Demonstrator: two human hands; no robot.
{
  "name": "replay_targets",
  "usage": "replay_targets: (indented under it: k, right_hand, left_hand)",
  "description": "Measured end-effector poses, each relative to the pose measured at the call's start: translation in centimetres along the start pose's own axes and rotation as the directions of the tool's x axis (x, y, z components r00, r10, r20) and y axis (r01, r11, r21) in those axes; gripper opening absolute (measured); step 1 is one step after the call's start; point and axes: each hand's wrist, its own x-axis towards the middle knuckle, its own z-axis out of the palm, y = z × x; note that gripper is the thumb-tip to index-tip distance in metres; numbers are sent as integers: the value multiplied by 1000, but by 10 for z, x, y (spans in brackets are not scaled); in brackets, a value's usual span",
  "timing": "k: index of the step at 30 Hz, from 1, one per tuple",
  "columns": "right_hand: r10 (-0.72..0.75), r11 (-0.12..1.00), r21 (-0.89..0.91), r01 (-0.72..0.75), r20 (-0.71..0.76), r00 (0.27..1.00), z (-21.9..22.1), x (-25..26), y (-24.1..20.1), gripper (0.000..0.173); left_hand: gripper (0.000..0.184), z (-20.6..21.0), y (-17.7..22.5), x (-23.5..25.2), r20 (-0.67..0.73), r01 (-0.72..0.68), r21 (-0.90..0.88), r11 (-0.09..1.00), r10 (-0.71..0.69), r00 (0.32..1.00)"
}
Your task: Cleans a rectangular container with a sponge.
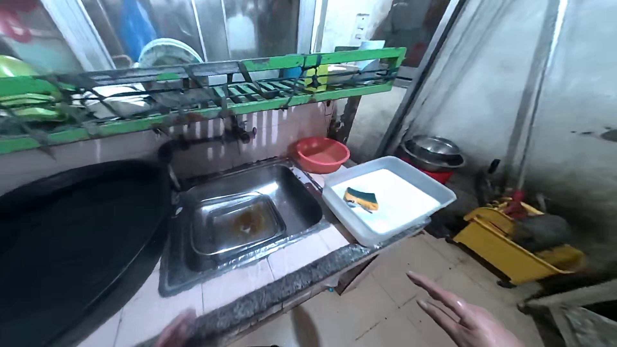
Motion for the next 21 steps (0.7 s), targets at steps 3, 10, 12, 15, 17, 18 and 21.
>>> replay_targets:
  k: [3, 10, 12, 15, 17, 18, 21]
  right_hand:
    - [-70, 996, -54, 65, -101, 992, -18, 56, -9, 47]
    - [-126, 972, -198, 125, 8, 992, -22, 195, 46, 62]
    - [-144, 948, -283, 149, 38, 989, -11, 241, 87, 82]
    - [-89, 891, -434, 132, 118, 989, 8, 295, 133, 104]
    - [-47, 875, -465, 134, 194, 980, 23, 315, 143, 103]
    - [-21, 875, -466, 134, 241, 970, 28, 321, 143, 97]
    - [65, 907, -413, 85, 337, 939, 24, 332, 122, 93]
  left_hand:
    - [44, 30, 49, 98, -47, 56, 232, 971, -47, 998]
    - [43, 45, 14, 250, -246, 494, 394, 775, -429, 869]
    - [43, 41, -2, 265, -282, 500, 454, 737, -413, 866]
    - [47, 33, -26, 272, -337, 521, 481, 706, -400, 853]
    - [51, 28, -31, 276, -379, 571, 460, 680, -431, 819]
    - [53, 27, -35, 277, -400, 591, 439, 676, -442, 803]
    - [52, 30, -33, 283, -441, 647, 388, 656, -484, 755]
